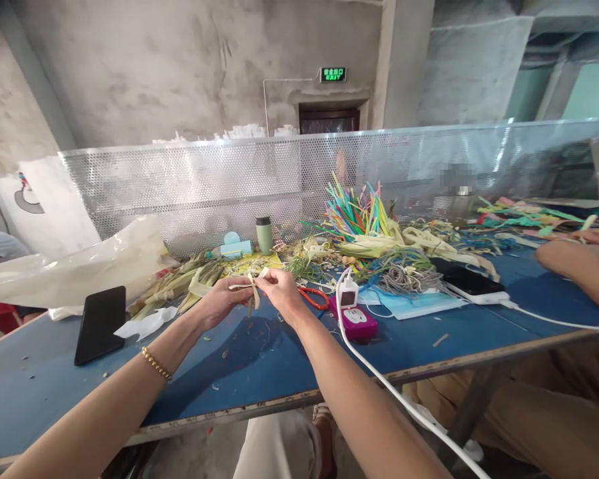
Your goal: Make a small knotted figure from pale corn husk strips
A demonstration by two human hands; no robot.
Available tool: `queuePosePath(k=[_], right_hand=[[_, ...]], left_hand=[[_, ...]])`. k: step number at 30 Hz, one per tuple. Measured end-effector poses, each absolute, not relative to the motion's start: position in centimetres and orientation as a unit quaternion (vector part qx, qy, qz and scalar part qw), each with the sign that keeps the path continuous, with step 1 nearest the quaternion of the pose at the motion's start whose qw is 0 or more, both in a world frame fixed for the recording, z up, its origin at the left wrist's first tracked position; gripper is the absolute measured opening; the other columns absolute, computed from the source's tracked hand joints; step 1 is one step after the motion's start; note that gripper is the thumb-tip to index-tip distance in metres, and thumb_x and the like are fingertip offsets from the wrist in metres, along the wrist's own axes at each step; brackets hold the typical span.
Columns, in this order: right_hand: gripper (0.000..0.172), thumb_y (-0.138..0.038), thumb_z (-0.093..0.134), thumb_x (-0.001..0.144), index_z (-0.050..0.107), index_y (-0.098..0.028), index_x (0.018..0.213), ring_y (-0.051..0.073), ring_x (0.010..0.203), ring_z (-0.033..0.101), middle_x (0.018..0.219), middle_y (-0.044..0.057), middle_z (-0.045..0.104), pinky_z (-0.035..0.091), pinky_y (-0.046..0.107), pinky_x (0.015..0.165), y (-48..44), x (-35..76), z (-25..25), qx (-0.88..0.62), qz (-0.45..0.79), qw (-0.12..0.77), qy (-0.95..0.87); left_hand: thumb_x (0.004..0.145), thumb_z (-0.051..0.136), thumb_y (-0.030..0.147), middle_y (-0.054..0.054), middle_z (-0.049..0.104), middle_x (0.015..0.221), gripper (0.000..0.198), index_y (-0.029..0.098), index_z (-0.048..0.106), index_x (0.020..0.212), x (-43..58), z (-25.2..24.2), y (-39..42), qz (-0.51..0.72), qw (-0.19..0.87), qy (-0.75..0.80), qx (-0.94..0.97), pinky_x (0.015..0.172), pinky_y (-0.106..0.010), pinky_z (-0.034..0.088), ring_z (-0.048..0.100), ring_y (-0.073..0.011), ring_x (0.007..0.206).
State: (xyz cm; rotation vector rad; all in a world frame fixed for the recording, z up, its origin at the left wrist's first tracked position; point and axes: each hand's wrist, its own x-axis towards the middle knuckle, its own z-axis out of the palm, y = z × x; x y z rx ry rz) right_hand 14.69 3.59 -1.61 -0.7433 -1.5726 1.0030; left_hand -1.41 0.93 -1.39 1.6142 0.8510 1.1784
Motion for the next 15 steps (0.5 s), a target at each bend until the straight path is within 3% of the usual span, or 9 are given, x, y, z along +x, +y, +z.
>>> queuePosePath(k=[7,15], right_hand=[[0.02,-0.035,0.065,0.075,0.058,-0.017,0.074,0.015,0.054,0.06,0.061,0.0,0.064,0.044,0.024,0.051,2.1,13.5,-1.8,-0.262,0.469,0.503,-0.677],[0.02,-0.034,0.063,0.076,0.056,-0.017,0.069,0.013,0.053,0.055,0.06,0.001,0.062,0.041,0.024,0.05,1.8,12.6,-2.5,-0.3,0.405,0.511,-0.696]], left_hand=[[0.068,0.075,0.037,-0.004,0.067,0.065,0.024,0.014,0.068,0.07,-2.3,-1.1,-1.8,0.524,0.429,0.388,0.625,0.063,-0.027,0.037,0.057,-0.014,0.062],[0.062,0.079,0.031,-0.004,0.064,0.063,0.022,0.012,0.072,0.07,-2.2,-3.3,-2.1,0.596,0.449,0.392,0.538,0.063,-0.026,0.038,0.054,-0.0129,0.061]])
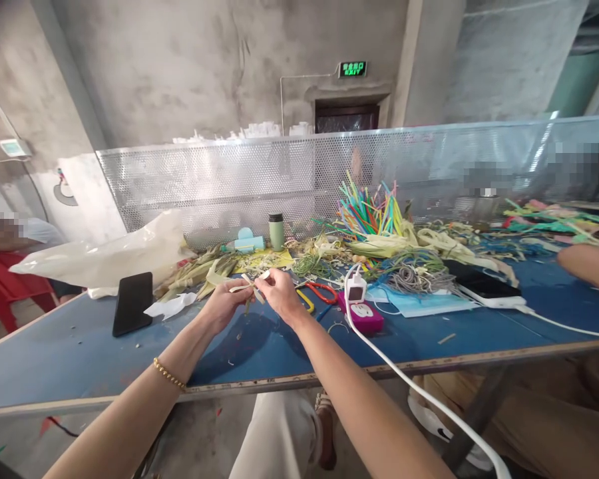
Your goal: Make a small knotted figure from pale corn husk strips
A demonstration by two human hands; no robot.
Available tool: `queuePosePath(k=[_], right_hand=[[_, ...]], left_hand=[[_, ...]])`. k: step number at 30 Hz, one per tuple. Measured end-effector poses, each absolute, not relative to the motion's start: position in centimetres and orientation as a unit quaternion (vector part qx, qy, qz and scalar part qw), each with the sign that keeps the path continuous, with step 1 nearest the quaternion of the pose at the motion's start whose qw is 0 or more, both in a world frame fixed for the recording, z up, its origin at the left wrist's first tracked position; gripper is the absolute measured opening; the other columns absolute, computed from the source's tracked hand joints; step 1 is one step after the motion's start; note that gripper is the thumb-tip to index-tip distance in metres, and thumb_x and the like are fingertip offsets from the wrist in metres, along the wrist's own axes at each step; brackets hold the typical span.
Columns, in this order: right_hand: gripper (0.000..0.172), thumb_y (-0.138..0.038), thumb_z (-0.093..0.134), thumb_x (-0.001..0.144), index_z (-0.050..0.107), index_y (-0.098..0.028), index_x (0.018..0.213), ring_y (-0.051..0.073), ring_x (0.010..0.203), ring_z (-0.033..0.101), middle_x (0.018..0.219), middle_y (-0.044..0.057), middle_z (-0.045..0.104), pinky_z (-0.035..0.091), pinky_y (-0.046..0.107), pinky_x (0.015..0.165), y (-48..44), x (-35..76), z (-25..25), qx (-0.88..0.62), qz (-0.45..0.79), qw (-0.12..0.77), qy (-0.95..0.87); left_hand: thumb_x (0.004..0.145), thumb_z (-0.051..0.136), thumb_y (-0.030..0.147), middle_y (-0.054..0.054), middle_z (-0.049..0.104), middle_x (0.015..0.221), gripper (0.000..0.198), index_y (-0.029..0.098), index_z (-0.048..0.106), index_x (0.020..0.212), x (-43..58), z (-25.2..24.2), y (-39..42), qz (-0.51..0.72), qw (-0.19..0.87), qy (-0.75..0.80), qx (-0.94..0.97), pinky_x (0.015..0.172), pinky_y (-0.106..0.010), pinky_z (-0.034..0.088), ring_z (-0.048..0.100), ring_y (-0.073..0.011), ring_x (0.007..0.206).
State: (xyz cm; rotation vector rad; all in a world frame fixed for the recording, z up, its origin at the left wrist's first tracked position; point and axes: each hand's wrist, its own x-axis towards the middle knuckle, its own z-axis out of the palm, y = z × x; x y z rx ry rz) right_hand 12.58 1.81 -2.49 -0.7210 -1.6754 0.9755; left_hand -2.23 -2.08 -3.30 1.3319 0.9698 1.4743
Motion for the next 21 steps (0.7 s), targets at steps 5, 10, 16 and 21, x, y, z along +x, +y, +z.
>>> queuePosePath(k=[5,10,16,21], right_hand=[[0.02,-0.034,0.062,0.075,0.056,-0.016,0.067,0.011,0.05,0.051,0.054,-0.002,0.056,0.039,0.023,0.05,1.7,12.9,-2.2,-0.307,0.387,0.489,-0.718],[0.019,-0.034,0.061,0.076,0.058,-0.016,0.071,0.011,0.049,0.05,0.054,-0.003,0.055,0.038,0.023,0.05,1.7,13.0,-1.8,-0.303,0.363,0.494,-0.729],[0.017,-0.032,0.061,0.077,0.061,-0.016,0.074,0.012,0.049,0.051,0.052,-0.003,0.055,0.038,0.022,0.05,1.4,13.1,-1.6,-0.32,0.323,0.488,-0.745],[0.011,-0.027,0.06,0.077,0.06,-0.017,0.072,0.011,0.048,0.051,0.052,-0.003,0.055,0.036,0.021,0.048,1.1,13.2,-1.4,-0.32,0.331,0.466,-0.755]], left_hand=[[0.066,0.079,0.03,-0.006,0.066,0.068,0.022,0.01,0.073,0.073,-2.9,-3.5,-2.1,0.567,0.505,0.333,0.559,0.064,-0.026,0.04,0.056,-0.0136,0.064],[0.063,0.082,0.03,-0.007,0.067,0.071,0.025,0.01,0.074,0.075,-2.9,-3.1,-2.5,0.582,0.509,0.31,0.554,0.063,-0.027,0.041,0.057,-0.0138,0.064],[0.065,0.08,0.033,-0.004,0.063,0.063,0.025,0.01,0.07,0.069,-2.7,-3.0,-2.5,0.599,0.498,0.336,0.529,0.058,-0.024,0.036,0.051,-0.0097,0.056],[0.069,0.075,0.031,-0.004,0.062,0.061,0.02,0.012,0.068,0.068,-3.0,-2.9,-2.5,0.59,0.494,0.343,0.539,0.059,-0.025,0.036,0.052,-0.0121,0.058]])
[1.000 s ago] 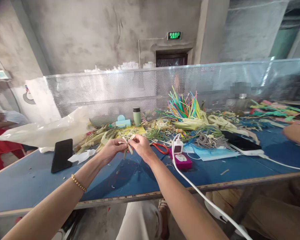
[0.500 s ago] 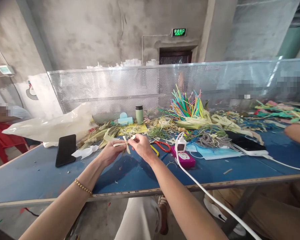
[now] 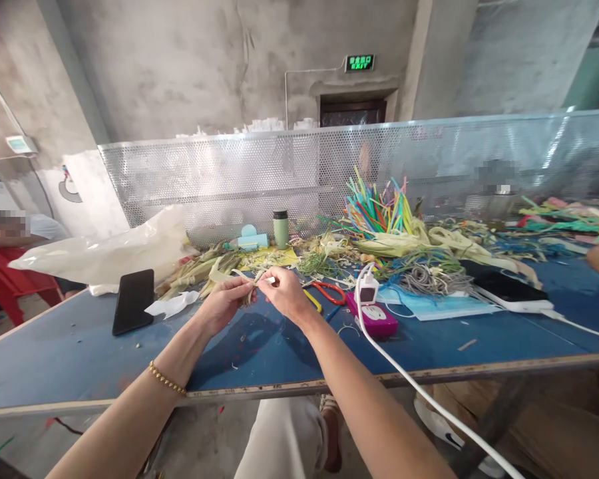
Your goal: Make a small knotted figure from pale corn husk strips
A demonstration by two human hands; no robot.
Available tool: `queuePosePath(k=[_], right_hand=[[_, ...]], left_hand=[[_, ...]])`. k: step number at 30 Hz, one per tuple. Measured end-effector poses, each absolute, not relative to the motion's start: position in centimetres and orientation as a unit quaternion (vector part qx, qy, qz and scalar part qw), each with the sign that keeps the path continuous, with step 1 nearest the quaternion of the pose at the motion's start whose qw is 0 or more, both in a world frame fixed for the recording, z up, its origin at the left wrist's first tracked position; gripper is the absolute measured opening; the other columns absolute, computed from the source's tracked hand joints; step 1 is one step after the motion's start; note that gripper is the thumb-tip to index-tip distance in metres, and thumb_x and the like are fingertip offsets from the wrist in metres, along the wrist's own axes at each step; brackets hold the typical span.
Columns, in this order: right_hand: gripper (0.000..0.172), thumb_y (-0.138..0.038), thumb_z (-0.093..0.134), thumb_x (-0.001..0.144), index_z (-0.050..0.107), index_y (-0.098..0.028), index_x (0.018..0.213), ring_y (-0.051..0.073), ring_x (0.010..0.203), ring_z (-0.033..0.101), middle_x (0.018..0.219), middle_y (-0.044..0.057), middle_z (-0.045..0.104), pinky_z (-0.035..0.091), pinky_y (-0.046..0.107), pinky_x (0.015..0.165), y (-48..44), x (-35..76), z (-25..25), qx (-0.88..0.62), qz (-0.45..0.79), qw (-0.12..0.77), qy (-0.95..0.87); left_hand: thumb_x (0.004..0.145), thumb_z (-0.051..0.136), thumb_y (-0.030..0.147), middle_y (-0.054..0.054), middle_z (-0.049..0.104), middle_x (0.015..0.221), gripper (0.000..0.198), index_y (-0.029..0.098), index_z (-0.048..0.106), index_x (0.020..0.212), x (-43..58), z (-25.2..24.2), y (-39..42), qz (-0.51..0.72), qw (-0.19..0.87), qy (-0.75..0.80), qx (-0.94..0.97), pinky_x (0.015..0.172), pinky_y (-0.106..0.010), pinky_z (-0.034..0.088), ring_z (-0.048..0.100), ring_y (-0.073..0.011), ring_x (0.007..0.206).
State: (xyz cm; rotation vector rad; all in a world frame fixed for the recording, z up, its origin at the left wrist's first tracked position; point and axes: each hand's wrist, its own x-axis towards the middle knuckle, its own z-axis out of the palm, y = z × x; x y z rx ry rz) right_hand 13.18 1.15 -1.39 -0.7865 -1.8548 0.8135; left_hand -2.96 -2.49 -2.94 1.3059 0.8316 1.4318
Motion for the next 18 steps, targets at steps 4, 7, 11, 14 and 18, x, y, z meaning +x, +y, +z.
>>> queuePosePath(k=[4,7,11,14,18], right_hand=[[0.012,-0.025,0.058,0.077,0.059,-0.016,0.069,0.011,0.048,0.052,0.053,-0.002,0.057,0.038,0.022,0.05,1.37,13.2,-1.57,-0.308,0.327,0.455,-0.769],[0.014,-0.027,0.058,0.078,0.058,-0.016,0.068,0.011,0.048,0.052,0.052,-0.002,0.056,0.039,0.022,0.05,1.57,13.18,-1.79,-0.306,0.332,0.444,-0.774],[0.016,-0.028,0.058,0.079,0.057,-0.017,0.068,0.011,0.047,0.052,0.053,-0.002,0.057,0.039,0.022,0.049,1.66,13.21,-1.99,-0.293,0.326,0.435,-0.787],[0.016,-0.028,0.057,0.08,0.056,-0.017,0.068,0.011,0.048,0.052,0.053,-0.002,0.057,0.038,0.022,0.049,1.65,13.29,-2.01,-0.289,0.316,0.427,-0.796],[0.019,-0.03,0.057,0.081,0.056,-0.017,0.068,0.011,0.047,0.051,0.05,-0.003,0.055,0.037,0.022,0.049,1.74,13.35,-2.02,-0.289,0.305,0.422,-0.803]], left_hand=[[0.068,0.074,0.027,-0.004,0.062,0.063,0.016,0.012,0.068,0.07,-2.9,-2.94,-2.46,0.601,0.492,0.337,0.533,0.063,-0.026,0.038,0.054,-0.0131,0.061],[0.067,0.074,0.026,-0.003,0.062,0.064,0.014,0.013,0.068,0.069,-2.85,-3.1,-2.28,0.616,0.488,0.331,0.522,0.063,-0.026,0.037,0.053,-0.0123,0.061],[0.066,0.075,0.027,-0.002,0.06,0.061,0.016,0.013,0.067,0.065,-2.82,-3.43,-2.04,0.626,0.483,0.335,0.513,0.061,-0.025,0.036,0.051,-0.0111,0.058],[0.066,0.075,0.026,-0.002,0.059,0.059,0.016,0.013,0.066,0.063,-2.74,-3.54,-2.02,0.627,0.481,0.338,0.511,0.061,-0.025,0.036,0.05,-0.0106,0.058],[0.064,0.075,0.024,-0.002,0.058,0.059,0.016,0.013,0.065,0.061,-2.56,-3.38,-2.17,0.631,0.494,0.342,0.49,0.06,-0.025,0.036,0.05,-0.0102,0.057]])
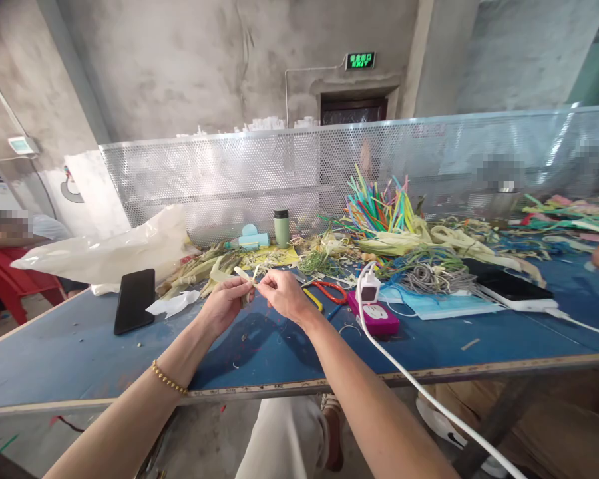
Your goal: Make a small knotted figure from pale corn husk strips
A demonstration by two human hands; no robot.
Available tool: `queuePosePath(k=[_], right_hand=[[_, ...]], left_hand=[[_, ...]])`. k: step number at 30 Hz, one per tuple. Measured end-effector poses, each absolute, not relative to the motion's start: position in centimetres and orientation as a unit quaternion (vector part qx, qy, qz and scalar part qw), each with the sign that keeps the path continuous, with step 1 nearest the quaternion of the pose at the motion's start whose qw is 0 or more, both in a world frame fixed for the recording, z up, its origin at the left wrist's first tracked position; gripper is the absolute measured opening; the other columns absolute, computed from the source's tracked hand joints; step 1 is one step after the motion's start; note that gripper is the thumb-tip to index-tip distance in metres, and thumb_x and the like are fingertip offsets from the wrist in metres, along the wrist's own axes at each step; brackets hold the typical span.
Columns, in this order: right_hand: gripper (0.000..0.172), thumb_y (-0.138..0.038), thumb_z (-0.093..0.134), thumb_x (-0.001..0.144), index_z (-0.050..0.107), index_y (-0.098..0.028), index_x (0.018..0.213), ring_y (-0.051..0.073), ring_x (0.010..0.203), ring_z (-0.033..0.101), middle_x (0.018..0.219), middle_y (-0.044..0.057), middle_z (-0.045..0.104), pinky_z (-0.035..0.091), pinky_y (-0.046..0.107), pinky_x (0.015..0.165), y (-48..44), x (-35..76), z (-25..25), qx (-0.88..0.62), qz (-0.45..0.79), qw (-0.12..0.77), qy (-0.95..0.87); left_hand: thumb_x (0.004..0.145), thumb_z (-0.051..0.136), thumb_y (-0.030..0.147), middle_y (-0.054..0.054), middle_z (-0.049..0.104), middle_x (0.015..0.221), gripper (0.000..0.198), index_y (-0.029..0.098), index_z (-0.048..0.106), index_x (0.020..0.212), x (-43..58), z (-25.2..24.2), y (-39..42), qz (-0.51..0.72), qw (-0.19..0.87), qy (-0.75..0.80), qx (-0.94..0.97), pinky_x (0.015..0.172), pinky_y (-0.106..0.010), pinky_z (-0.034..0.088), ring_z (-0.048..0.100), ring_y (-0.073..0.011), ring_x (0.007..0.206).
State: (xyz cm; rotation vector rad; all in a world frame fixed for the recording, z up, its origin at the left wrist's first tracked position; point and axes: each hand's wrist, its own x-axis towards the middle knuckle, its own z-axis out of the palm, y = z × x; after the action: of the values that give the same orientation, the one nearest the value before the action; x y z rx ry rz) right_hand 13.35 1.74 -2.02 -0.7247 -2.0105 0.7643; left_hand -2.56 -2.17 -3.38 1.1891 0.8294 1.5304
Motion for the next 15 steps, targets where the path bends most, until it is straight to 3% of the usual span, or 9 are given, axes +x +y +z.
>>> queuePosePath(k=[5,12,15], right_hand=[[0.019,-0.031,0.057,0.081,0.058,-0.017,0.068,0.011,0.045,0.048,0.046,-0.003,0.055,0.036,0.022,0.049,1.89,13.3,-2.11,-0.314,0.325,0.424,-0.785],[0.02,-0.037,0.059,0.08,0.058,-0.018,0.078,0.009,0.042,0.042,0.051,-0.006,0.05,0.033,0.022,0.045,1.96,12.84,-2.21,-0.315,0.368,0.459,-0.745],[0.021,-0.037,0.058,0.08,0.055,-0.018,0.072,0.008,0.041,0.038,0.047,-0.007,0.046,0.031,0.022,0.045,2.17,12.83,-2.27,-0.324,0.342,0.472,-0.745]], left_hand=[[0.064,0.075,0.025,-0.001,0.057,0.058,0.016,0.013,0.065,0.063,-2.45,-3.11,-2.24,0.637,0.5,0.345,0.474,0.058,-0.025,0.035,0.049,-0.0099,0.055],[0.068,0.074,0.03,-0.001,0.059,0.055,0.02,0.013,0.065,0.063,-2.35,-3.35,-2.31,0.607,0.422,0.383,0.554,0.056,-0.025,0.034,0.047,-0.0101,0.053],[0.069,0.075,0.033,-0.002,0.062,0.059,0.022,0.013,0.066,0.066,-2.2,-3.41,-2.4,0.584,0.439,0.381,0.566,0.057,-0.025,0.034,0.049,-0.0106,0.054]])
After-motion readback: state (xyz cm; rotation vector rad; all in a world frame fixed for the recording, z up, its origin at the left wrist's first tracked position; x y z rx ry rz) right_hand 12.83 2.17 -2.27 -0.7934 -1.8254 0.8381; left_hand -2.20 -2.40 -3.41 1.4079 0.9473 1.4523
